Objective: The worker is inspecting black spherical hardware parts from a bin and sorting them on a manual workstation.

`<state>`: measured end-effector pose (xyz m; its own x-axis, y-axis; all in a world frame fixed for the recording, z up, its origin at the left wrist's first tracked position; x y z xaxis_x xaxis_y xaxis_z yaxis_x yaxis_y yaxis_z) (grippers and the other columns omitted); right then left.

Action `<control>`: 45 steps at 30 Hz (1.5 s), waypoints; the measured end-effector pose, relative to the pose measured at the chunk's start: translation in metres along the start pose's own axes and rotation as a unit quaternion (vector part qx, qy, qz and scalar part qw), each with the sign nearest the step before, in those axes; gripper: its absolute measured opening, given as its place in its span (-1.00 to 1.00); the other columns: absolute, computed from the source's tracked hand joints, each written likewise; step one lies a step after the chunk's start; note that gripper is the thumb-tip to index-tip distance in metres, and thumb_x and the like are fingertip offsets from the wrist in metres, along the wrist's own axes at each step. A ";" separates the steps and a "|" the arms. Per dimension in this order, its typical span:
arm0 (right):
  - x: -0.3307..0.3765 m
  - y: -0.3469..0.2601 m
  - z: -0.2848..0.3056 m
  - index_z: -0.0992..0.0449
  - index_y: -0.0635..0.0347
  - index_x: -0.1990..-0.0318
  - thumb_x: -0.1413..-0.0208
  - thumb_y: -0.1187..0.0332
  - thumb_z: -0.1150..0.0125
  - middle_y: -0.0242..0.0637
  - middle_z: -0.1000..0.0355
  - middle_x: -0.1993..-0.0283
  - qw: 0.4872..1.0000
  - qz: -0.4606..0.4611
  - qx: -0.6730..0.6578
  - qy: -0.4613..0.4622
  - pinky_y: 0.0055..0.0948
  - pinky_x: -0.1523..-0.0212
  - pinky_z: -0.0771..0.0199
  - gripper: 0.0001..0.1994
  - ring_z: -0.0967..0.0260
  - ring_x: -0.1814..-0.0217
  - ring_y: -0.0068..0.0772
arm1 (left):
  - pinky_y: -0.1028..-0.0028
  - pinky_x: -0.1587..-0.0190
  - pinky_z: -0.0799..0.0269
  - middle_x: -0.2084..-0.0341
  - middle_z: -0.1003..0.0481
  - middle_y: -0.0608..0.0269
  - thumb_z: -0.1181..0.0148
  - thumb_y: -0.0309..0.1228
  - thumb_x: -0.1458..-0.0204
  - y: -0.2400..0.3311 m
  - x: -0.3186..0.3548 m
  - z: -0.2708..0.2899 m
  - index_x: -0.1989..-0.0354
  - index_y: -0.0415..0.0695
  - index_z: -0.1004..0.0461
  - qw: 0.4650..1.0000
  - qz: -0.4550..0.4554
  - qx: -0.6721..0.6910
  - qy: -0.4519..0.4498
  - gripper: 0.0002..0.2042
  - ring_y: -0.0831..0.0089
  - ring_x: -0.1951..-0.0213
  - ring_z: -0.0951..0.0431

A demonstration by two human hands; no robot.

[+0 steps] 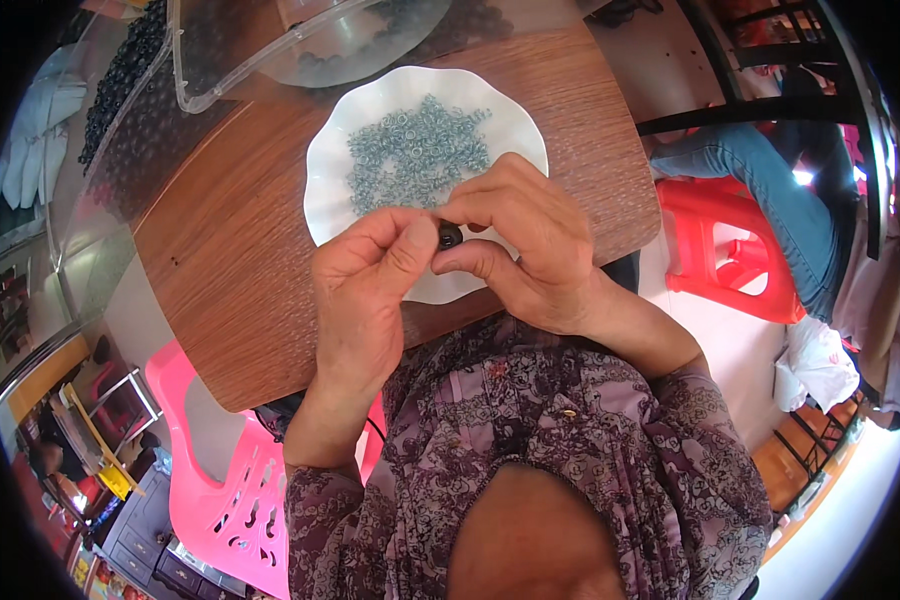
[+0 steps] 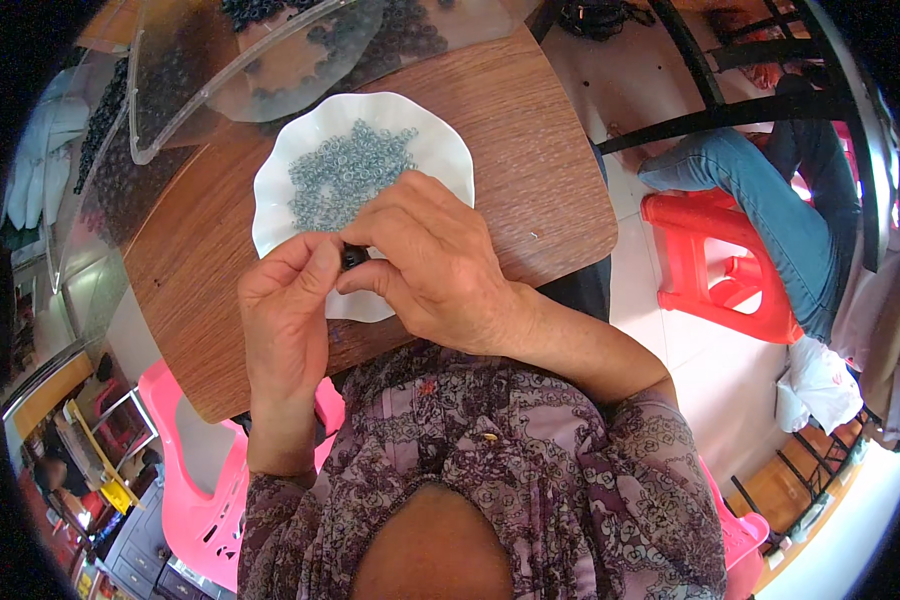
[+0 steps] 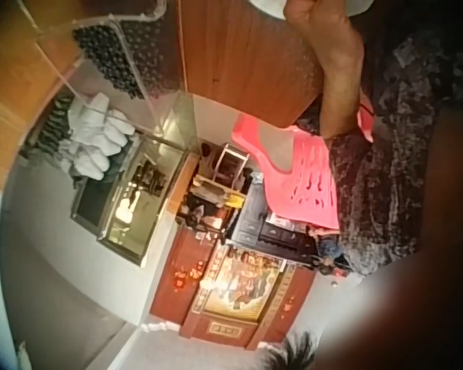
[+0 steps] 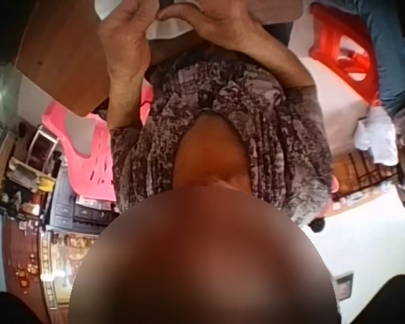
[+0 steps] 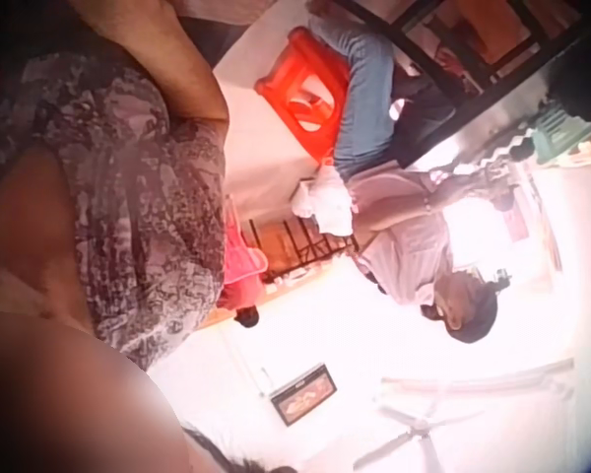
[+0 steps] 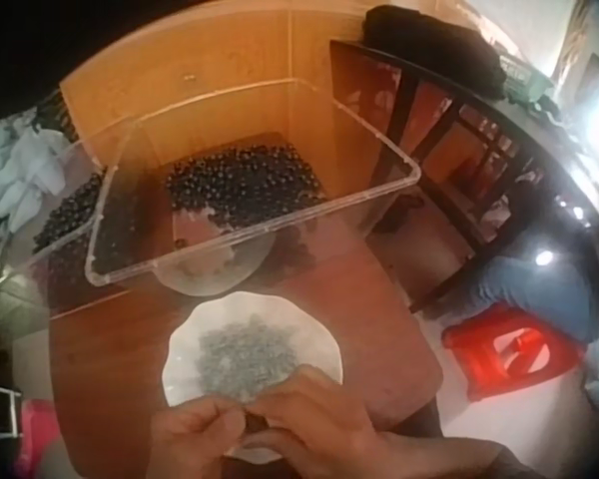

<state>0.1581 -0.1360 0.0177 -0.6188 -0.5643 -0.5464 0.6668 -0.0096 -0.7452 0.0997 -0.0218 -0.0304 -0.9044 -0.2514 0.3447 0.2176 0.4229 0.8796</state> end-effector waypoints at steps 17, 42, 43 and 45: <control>0.007 0.000 -0.002 -0.41 0.30 0.30 0.23 0.37 -0.37 -0.21 -0.38 0.41 0.997 0.069 0.005 0.032 -0.41 0.49 -0.26 -0.67 -0.26 0.48 -0.25 | 0.60 0.17 -0.30 0.40 -0.49 0.26 -0.06 -0.40 -0.13 -0.001 0.007 -0.002 0.26 -0.38 -0.48 1.000 -0.004 0.013 0.003 -0.77 0.59 0.32 -0.42; 0.002 -0.017 -0.008 -0.41 0.41 0.24 0.33 0.50 -0.31 -0.13 -0.35 0.33 0.985 0.110 0.119 0.066 -0.32 0.45 -0.21 -0.62 -0.24 0.44 -0.18 | 0.61 0.15 -0.32 0.33 -0.47 0.28 -0.11 -0.45 -0.09 0.005 0.006 -0.001 0.21 -0.33 -0.43 0.998 -0.031 0.045 0.016 -0.81 0.61 0.24 -0.42; 0.000 -0.023 -0.010 -0.41 0.41 0.24 0.33 0.50 -0.31 -0.13 -0.35 0.33 0.984 0.120 0.110 0.066 -0.32 0.45 -0.21 -0.62 -0.24 0.44 -0.18 | 0.61 0.15 -0.33 0.33 -0.47 0.27 -0.11 -0.45 -0.09 0.009 0.008 0.000 0.20 -0.33 -0.43 0.998 -0.047 0.037 0.015 -0.81 0.60 0.23 -0.42; -0.007 -0.028 -0.010 -0.42 0.40 0.18 0.31 0.53 -0.32 -0.11 -0.38 0.26 0.993 0.076 0.086 0.032 -0.33 0.40 -0.25 -0.58 -0.27 0.41 -0.17 | 0.61 0.17 -0.33 0.33 -0.47 0.28 -0.10 -0.42 -0.11 0.016 0.013 0.003 0.19 -0.32 -0.42 0.996 -0.075 0.024 0.034 -0.80 0.62 0.23 -0.41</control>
<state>0.1392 -0.1238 0.0387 -0.5267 -0.5158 -0.6757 0.8124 -0.0714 -0.5788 0.0907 -0.0158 -0.0127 -0.8985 -0.3718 0.2335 0.0633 0.4166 0.9069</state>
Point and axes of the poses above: each hand's wrist, its own x-axis away from the middle knuckle, its own z-axis out of the back of the hand, y = z × x, the point moved 8 cm from there along -x, towards the middle knuckle
